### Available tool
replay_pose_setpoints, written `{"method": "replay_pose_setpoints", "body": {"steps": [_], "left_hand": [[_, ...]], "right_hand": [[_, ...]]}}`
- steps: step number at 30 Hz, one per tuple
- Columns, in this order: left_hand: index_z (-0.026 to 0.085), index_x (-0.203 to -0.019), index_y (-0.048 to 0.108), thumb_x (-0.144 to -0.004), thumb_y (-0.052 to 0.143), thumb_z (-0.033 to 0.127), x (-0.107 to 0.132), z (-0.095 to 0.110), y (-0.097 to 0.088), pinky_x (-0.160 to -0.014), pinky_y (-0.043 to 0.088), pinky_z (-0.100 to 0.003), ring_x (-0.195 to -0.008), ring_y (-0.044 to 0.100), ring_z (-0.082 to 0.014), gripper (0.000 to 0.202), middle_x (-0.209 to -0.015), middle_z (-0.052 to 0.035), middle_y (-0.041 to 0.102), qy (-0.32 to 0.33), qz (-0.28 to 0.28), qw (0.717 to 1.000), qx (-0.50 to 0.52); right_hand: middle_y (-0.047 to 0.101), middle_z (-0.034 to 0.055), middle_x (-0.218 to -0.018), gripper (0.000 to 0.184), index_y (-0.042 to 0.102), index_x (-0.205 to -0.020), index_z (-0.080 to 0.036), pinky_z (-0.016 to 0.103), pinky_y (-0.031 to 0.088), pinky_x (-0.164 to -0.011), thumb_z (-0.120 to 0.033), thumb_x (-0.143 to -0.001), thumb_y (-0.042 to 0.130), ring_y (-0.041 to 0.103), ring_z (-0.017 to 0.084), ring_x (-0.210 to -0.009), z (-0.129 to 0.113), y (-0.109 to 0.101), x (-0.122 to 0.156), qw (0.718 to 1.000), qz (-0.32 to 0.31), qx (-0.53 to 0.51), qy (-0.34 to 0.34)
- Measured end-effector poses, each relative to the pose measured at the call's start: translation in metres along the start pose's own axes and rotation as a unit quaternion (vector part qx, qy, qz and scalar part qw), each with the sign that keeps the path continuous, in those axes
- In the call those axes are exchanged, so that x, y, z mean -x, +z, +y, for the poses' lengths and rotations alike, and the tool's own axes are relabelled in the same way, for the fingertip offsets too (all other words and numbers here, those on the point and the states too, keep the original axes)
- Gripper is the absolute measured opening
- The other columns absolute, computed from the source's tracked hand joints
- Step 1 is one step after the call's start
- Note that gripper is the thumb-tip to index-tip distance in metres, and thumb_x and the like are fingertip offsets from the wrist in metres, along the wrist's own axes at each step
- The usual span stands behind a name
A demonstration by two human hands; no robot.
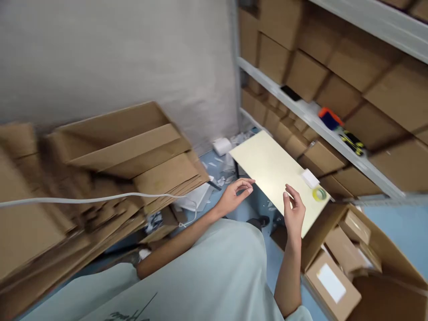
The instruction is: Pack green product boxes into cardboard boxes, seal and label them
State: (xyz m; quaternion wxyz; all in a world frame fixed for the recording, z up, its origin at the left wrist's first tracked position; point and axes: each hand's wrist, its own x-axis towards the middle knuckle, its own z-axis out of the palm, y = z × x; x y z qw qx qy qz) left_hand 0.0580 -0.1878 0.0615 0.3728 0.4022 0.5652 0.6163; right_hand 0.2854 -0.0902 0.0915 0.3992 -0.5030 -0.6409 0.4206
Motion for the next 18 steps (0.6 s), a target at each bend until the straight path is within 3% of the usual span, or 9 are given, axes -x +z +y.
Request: {"method": "replay_pose_setpoints", "body": {"steps": [4, 6, 8, 12, 18], "left_hand": [[0.022, -0.092, 0.071, -0.098, 0.08, 0.055, 0.059, 0.014, -0.106, -0.112, 0.061, -0.047, -0.129, 0.076, -0.028, 0.034, -0.132, -0.0145, 0.081, 0.018, 0.186, 0.982, -0.001], [0.023, -0.089, 0.067, -0.097, 0.081, 0.057, 0.097, 0.018, -0.145, -0.114, 0.06, -0.048, -0.128, 0.076, -0.0279, 0.038, -0.13, -0.0143, 0.082, 0.021, 0.279, 0.96, 0.005], [0.023, -0.086, 0.064, -0.096, 0.08, 0.06, 0.135, 0.02, -0.173, -0.114, 0.059, -0.048, -0.127, 0.077, -0.028, 0.041, -0.129, -0.014, 0.082, 0.026, 0.365, 0.931, 0.012], [0.024, -0.087, 0.061, -0.096, 0.079, 0.064, 0.203, 0.026, -0.196, -0.113, 0.061, -0.048, -0.128, 0.076, -0.0284, 0.045, -0.129, -0.0134, 0.081, 0.036, 0.514, 0.857, 0.025], [0.025, -0.09, 0.06, -0.097, 0.078, 0.064, 0.283, 0.033, -0.185, -0.113, 0.061, -0.049, -0.13, 0.075, -0.0289, 0.043, -0.129, -0.0124, 0.081, 0.027, 0.686, 0.727, 0.019]], "right_hand": [[0.083, 0.0172, -0.136, 0.051, 0.086, -0.125, -0.023, 0.056, 0.062, -0.114, -0.065, -0.098, 0.077, 0.079, 0.035, -0.128, -0.041, 0.088, 0.008, 0.985, -0.166, -0.009, -0.037], [0.084, 0.0169, -0.135, 0.051, 0.086, -0.123, -0.023, 0.056, 0.063, -0.112, -0.065, -0.097, 0.078, 0.08, 0.035, -0.125, -0.059, 0.13, 0.013, 0.968, -0.243, -0.006, -0.059], [0.084, 0.0167, -0.133, 0.051, 0.087, -0.121, -0.022, 0.056, 0.064, -0.11, -0.066, -0.096, 0.079, 0.081, 0.035, -0.124, -0.078, 0.171, 0.021, 0.947, -0.311, -0.004, -0.086], [0.086, 0.0166, -0.129, 0.052, 0.087, -0.119, -0.021, 0.055, 0.064, -0.109, -0.067, -0.094, 0.081, 0.081, 0.035, -0.121, -0.115, 0.245, 0.043, 0.892, -0.429, -0.01, -0.141], [0.087, 0.0143, -0.125, 0.047, 0.086, -0.118, -0.022, 0.058, 0.062, -0.114, -0.064, -0.096, 0.081, 0.083, 0.033, -0.118, -0.152, 0.34, 0.099, 0.77, -0.604, -0.037, -0.202]]}}
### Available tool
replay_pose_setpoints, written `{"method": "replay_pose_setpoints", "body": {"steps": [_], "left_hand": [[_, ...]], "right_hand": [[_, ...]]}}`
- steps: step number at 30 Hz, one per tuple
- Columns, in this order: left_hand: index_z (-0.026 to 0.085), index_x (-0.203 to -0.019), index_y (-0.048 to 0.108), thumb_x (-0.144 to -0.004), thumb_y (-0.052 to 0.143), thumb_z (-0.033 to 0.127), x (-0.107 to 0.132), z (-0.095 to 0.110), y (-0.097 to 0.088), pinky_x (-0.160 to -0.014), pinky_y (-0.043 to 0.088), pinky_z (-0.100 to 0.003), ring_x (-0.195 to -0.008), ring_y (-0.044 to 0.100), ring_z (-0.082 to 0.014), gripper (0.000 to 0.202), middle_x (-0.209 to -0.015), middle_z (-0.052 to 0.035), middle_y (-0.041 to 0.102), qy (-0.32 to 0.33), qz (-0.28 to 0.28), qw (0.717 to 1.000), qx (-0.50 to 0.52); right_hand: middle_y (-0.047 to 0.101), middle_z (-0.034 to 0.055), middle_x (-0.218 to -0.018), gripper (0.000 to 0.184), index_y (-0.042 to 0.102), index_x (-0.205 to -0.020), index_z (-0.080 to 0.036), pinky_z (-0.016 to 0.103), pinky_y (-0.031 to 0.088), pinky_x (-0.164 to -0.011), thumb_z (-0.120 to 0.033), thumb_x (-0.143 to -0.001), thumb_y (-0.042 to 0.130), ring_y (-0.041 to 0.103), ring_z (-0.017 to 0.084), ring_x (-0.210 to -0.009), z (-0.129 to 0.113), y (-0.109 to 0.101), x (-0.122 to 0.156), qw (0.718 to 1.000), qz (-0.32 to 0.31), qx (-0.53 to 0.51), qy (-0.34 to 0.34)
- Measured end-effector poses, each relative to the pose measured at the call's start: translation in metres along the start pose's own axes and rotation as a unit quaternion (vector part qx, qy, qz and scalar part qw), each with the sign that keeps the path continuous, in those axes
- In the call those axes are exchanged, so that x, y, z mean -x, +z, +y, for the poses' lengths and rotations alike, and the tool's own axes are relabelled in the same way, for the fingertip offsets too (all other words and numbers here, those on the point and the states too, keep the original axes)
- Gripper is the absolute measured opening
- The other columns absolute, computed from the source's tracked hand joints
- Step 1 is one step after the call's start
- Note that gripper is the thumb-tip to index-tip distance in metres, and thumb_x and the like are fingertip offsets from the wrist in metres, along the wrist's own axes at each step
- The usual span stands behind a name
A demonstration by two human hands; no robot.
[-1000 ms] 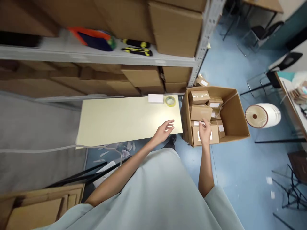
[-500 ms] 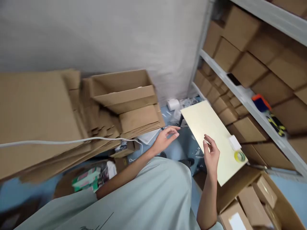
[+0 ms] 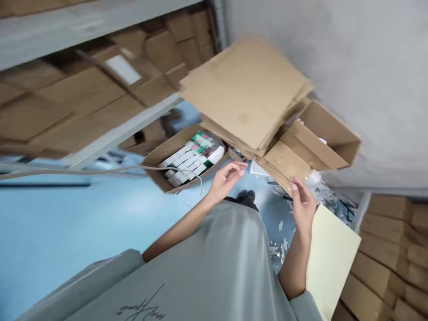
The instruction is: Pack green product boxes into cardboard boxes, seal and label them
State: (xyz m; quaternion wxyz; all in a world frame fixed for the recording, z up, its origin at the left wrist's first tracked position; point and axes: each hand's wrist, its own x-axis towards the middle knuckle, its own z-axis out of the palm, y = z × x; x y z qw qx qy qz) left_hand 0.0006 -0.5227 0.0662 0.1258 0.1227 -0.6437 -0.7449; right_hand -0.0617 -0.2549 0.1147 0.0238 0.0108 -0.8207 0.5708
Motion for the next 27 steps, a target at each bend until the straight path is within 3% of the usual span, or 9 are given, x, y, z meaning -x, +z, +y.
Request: {"method": "replay_pose_setpoints", "body": {"steps": [4, 7, 12, 15, 20, 27], "left_hand": [[0.025, -0.091, 0.059, -0.098, 0.076, 0.062, 0.028, -0.003, -0.046, -0.115, 0.06, -0.05, -0.131, 0.075, -0.0288, 0.041, -0.132, -0.0122, 0.081, -0.039, 0.131, 0.99, -0.021], [0.025, -0.092, 0.059, -0.097, 0.077, 0.061, 0.054, -0.015, -0.069, -0.115, 0.06, -0.052, -0.13, 0.076, -0.0291, 0.041, -0.131, -0.0124, 0.081, -0.073, 0.22, 0.972, -0.029], [0.025, -0.093, 0.062, -0.098, 0.077, 0.062, 0.097, -0.042, -0.089, -0.116, 0.06, -0.052, -0.13, 0.077, -0.0296, 0.04, -0.131, -0.0134, 0.08, -0.102, 0.345, 0.933, -0.007], [0.025, -0.095, 0.064, -0.099, 0.076, 0.062, 0.118, -0.055, -0.111, -0.115, 0.061, -0.051, -0.131, 0.076, -0.0296, 0.039, -0.132, -0.014, 0.08, -0.122, 0.383, 0.916, 0.003], [0.025, -0.096, 0.064, -0.098, 0.076, 0.051, 0.138, -0.065, -0.181, -0.117, 0.06, -0.052, -0.131, 0.076, -0.0294, 0.029, -0.132, -0.0128, 0.08, -0.123, 0.432, 0.893, 0.004], [0.027, -0.099, 0.063, -0.098, 0.075, 0.042, 0.141, -0.07, -0.288, -0.122, 0.057, -0.053, -0.138, 0.073, -0.029, 0.02, -0.135, -0.0106, 0.079, -0.113, 0.476, 0.872, -0.001]], "right_hand": [[0.087, 0.0132, -0.124, 0.044, 0.085, -0.118, -0.024, 0.059, 0.063, -0.116, -0.062, -0.097, 0.082, 0.084, 0.033, -0.119, -0.011, 0.068, -0.037, 0.988, -0.151, -0.024, -0.021], [0.087, 0.0128, -0.124, 0.042, 0.085, -0.119, -0.025, 0.056, 0.065, -0.114, -0.062, -0.099, 0.08, 0.084, 0.032, -0.118, -0.023, 0.119, -0.046, 0.967, -0.251, -0.025, -0.037], [0.087, 0.0111, -0.127, 0.043, 0.084, -0.125, -0.028, 0.052, 0.065, -0.113, -0.063, -0.101, 0.077, 0.083, 0.031, -0.12, -0.032, 0.193, -0.033, 0.911, -0.41, -0.022, -0.042], [0.086, 0.0106, -0.128, 0.042, 0.084, -0.126, -0.029, 0.051, 0.066, -0.112, -0.063, -0.102, 0.077, 0.083, 0.031, -0.119, -0.028, 0.236, -0.015, 0.874, -0.485, -0.009, -0.029], [0.086, 0.0094, -0.127, 0.041, 0.083, -0.127, -0.029, 0.048, 0.065, -0.111, -0.062, -0.103, 0.077, 0.083, 0.029, -0.117, -0.027, 0.313, 0.021, 0.835, -0.55, 0.002, -0.027], [0.085, 0.0091, -0.131, 0.05, 0.081, -0.131, -0.03, 0.046, 0.065, -0.111, -0.07, -0.103, 0.073, 0.082, 0.028, -0.121, -0.042, 0.423, 0.075, 0.79, -0.611, 0.032, -0.031]]}}
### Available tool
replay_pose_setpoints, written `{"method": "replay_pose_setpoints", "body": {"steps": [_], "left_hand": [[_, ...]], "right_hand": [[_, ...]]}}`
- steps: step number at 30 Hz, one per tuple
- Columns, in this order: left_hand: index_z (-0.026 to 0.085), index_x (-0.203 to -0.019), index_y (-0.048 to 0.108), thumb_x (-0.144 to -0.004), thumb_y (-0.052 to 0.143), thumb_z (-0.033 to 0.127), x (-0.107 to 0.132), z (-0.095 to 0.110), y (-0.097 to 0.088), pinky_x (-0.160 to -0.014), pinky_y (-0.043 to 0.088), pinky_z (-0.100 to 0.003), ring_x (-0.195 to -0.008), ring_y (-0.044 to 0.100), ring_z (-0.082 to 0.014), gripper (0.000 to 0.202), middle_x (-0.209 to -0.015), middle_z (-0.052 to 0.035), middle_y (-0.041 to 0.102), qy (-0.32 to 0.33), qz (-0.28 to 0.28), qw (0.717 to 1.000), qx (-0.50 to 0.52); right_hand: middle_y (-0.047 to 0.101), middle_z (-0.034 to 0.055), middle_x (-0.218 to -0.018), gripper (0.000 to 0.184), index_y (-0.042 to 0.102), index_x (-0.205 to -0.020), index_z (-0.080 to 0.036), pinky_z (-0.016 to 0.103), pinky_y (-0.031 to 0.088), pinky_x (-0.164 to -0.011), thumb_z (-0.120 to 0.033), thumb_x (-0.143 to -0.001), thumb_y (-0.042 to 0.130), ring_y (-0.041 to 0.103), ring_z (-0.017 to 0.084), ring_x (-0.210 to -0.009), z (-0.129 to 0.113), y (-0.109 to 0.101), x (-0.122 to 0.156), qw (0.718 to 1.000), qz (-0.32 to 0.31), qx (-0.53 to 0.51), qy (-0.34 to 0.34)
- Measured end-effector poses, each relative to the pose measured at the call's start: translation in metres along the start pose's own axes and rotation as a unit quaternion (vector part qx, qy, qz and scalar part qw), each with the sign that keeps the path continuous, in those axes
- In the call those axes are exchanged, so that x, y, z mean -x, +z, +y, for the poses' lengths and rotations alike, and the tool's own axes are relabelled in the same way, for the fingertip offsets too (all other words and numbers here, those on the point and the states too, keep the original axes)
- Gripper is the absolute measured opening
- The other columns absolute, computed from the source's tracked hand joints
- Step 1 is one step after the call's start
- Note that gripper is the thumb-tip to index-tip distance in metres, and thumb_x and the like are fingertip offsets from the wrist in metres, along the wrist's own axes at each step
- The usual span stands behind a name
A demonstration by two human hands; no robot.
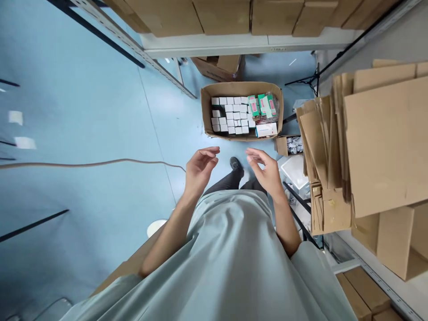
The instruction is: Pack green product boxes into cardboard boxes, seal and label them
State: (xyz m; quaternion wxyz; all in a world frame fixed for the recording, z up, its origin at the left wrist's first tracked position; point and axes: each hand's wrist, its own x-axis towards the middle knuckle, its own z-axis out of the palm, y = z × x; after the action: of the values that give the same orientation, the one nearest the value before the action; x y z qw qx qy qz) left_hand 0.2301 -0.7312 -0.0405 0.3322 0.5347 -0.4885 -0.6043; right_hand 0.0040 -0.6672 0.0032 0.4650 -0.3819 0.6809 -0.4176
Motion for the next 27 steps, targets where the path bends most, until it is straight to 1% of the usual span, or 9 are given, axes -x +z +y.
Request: {"method": "replay_pose_setpoints", "body": {"steps": [4, 8, 12, 15, 17, 19, 23, 25, 27], "left_hand": [[0.026, -0.101, 0.064, -0.101, 0.075, 0.051, -0.042, -0.005, -0.021, -0.122, 0.057, -0.052, -0.14, 0.072, -0.029, 0.027, -0.137, -0.0115, 0.078, -0.008, 0.008, 1.0, -0.015], [0.025, -0.1, 0.064, -0.101, 0.076, 0.055, -0.08, -0.013, -0.027, -0.122, 0.058, -0.051, -0.138, 0.073, -0.0286, 0.032, -0.134, -0.0113, 0.078, -0.016, 0.019, 0.999, -0.021], [0.025, -0.099, 0.065, -0.099, 0.078, 0.055, -0.113, -0.025, -0.022, -0.121, 0.058, -0.05, -0.135, 0.074, -0.028, 0.033, -0.131, -0.0111, 0.079, -0.02, 0.041, 0.999, -0.029], [0.025, -0.099, 0.065, -0.1, 0.078, 0.052, -0.137, -0.045, -0.013, -0.12, 0.058, -0.049, -0.133, 0.075, -0.028, 0.031, -0.13, -0.011, 0.08, -0.041, 0.053, 0.997, -0.044], [0.025, -0.099, 0.065, -0.1, 0.077, 0.046, -0.155, -0.068, -0.005, -0.12, 0.058, -0.048, -0.131, 0.075, -0.0273, 0.025, -0.129, -0.0108, 0.08, -0.065, 0.056, 0.995, -0.048], [0.024, -0.099, 0.065, -0.099, 0.076, 0.038, -0.174, -0.099, 0.003, -0.118, 0.059, -0.046, -0.127, 0.077, -0.026, 0.017, -0.127, -0.0101, 0.081, -0.091, 0.062, 0.993, -0.051], [0.023, -0.096, 0.065, -0.094, 0.07, 0.02, -0.212, -0.175, 0.023, -0.109, 0.062, -0.041, -0.109, 0.079, -0.0219, 0.006, -0.113, -0.0078, 0.082, -0.157, 0.075, 0.983, -0.058], [0.023, -0.095, 0.066, -0.092, 0.068, 0.016, -0.23, -0.216, 0.032, -0.105, 0.062, -0.04, -0.101, 0.078, -0.0214, 0.008, -0.107, -0.0075, 0.081, -0.191, 0.074, 0.977, -0.065], [0.022, -0.094, 0.066, -0.092, 0.068, 0.015, -0.248, -0.257, 0.039, -0.103, 0.062, -0.041, -0.099, 0.077, -0.0223, 0.008, -0.106, -0.0082, 0.081, -0.217, 0.066, 0.97, -0.083]], "right_hand": [[0.085, 0.0085, -0.132, 0.051, 0.081, -0.133, -0.03, 0.045, 0.066, -0.112, -0.071, -0.104, 0.071, 0.081, 0.027, -0.122, -0.008, 0.025, -0.045, 0.999, -0.031, 0.019, 0.008], [0.085, 0.0086, -0.132, 0.053, 0.081, -0.132, -0.03, 0.045, 0.066, -0.112, -0.073, -0.103, 0.071, 0.081, 0.027, -0.122, -0.003, 0.033, -0.091, 0.999, -0.046, 0.026, 0.013], [0.085, 0.0103, -0.132, 0.059, 0.08, -0.133, -0.027, 0.045, 0.065, -0.113, -0.075, -0.101, 0.073, 0.081, 0.028, -0.122, 0.023, 0.034, -0.144, 0.996, -0.082, 0.026, 0.025], [0.085, 0.0107, -0.131, 0.061, 0.081, -0.131, -0.026, 0.047, 0.065, -0.113, -0.077, -0.096, 0.077, 0.081, 0.029, -0.121, 0.057, 0.034, -0.185, 0.992, -0.112, 0.031, 0.047], [0.085, 0.0108, -0.129, 0.062, 0.082, -0.129, -0.026, 0.048, 0.065, -0.114, -0.076, -0.094, 0.08, 0.082, 0.03, -0.12, 0.088, 0.034, -0.211, 0.99, -0.123, 0.039, 0.064], [0.086, 0.011, -0.126, 0.06, 0.082, -0.125, -0.024, 0.049, 0.064, -0.114, -0.074, -0.092, 0.082, 0.082, 0.03, -0.119, 0.125, 0.034, -0.235, 0.987, -0.126, 0.049, 0.086], [0.087, 0.0101, -0.113, 0.049, 0.082, -0.114, -0.023, 0.051, 0.065, -0.111, -0.064, -0.088, 0.086, 0.083, 0.029, -0.111, 0.212, 0.039, -0.274, 0.979, -0.112, 0.073, 0.156], [0.087, 0.0104, -0.107, 0.045, 0.082, -0.11, -0.021, 0.051, 0.065, -0.108, -0.059, -0.087, 0.087, 0.083, 0.029, -0.106, 0.258, 0.044, -0.289, 0.972, -0.101, 0.087, 0.191], [0.086, 0.011, -0.103, 0.042, 0.081, -0.11, -0.019, 0.051, 0.066, -0.107, -0.054, -0.088, 0.087, 0.083, 0.029, -0.104, 0.303, 0.051, -0.303, 0.966, -0.091, 0.104, 0.219]]}}
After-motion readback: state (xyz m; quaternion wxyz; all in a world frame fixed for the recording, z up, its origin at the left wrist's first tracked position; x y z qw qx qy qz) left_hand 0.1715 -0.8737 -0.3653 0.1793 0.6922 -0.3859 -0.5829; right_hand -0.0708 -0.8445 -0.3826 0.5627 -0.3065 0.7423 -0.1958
